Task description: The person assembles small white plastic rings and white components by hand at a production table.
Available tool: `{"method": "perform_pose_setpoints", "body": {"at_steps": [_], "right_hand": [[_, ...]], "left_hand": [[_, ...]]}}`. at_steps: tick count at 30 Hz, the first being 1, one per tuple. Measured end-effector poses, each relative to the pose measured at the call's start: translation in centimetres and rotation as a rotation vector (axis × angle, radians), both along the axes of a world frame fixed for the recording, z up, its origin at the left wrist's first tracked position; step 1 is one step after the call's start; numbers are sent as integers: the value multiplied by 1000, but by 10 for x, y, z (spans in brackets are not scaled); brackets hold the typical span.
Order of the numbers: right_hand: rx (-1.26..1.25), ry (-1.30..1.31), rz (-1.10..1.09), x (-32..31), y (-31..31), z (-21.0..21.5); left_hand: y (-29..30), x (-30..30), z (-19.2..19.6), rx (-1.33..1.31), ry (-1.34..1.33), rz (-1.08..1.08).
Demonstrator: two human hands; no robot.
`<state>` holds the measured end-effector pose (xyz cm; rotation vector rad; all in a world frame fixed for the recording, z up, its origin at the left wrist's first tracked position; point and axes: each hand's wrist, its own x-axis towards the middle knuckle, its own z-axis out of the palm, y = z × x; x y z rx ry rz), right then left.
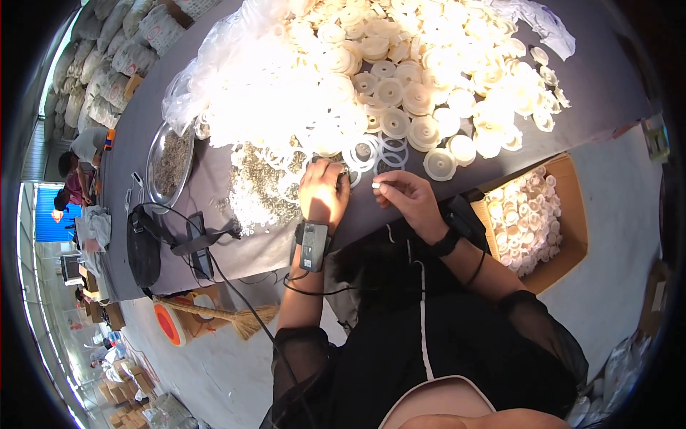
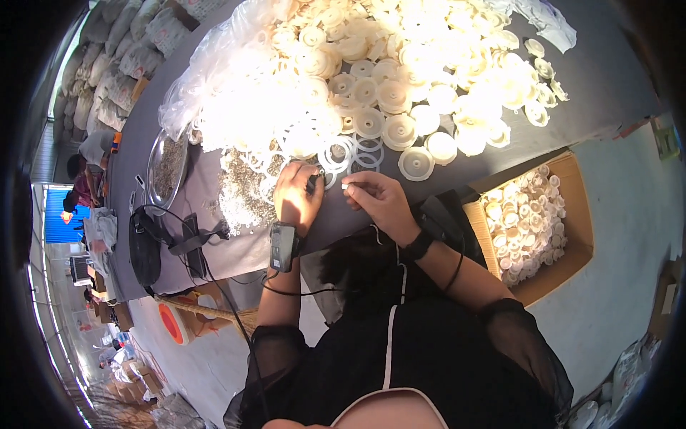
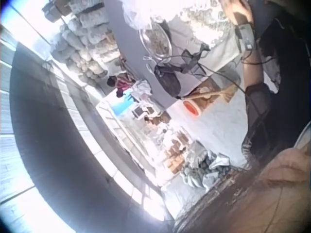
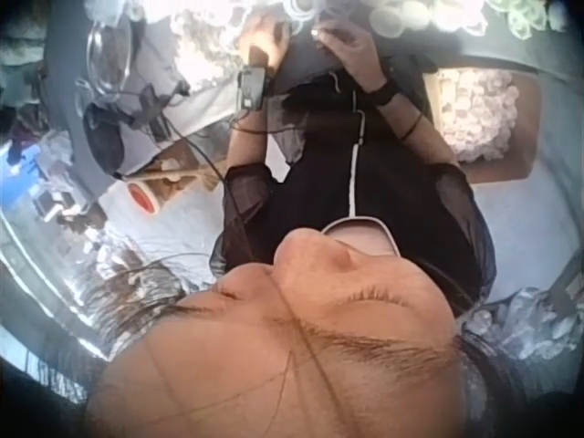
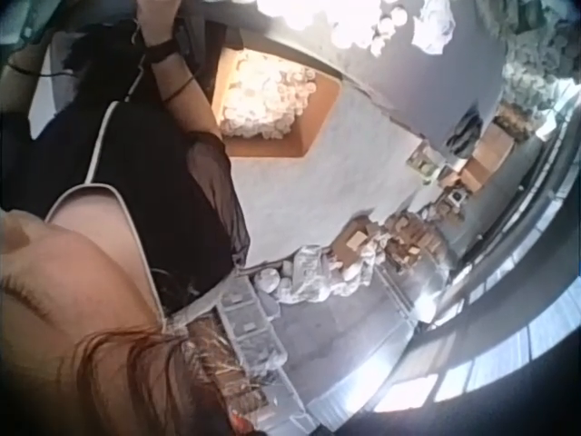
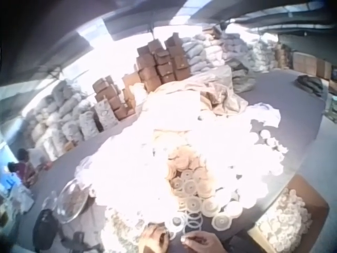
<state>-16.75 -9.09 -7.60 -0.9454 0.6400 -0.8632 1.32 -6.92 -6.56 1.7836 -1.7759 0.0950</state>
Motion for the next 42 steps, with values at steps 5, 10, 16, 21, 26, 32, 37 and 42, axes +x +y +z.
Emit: {"method": "perform_pose_setpoints", "body": {"at_steps": [5,10,16,21,26,32,37,42], "right_hand": [[27,-69,32,2,-4,-1],[30,-114,62,10,-3,0],[45,-108,134,7,-7,5],[88,-125,172,2,-11,7],[-9,-98,130,-8,-15,1],[-19,-166,84,-16,-23,2],[-92,-145,34,-18,-23,0],[-69,-192,0,-22,-24,4]], "left_hand": [[15,-8,14,13,414,-105],[24,-17,22,-45,518,-228],[28,-17,13,-21,759,-260],[26,-21,12,70,935,-308],[14,-23,16,227,1302,-381],[9,-35,20,182,1227,-398],[-1,-42,20,102,1246,-367],[-4,-46,20,162,1414,-364]]}}
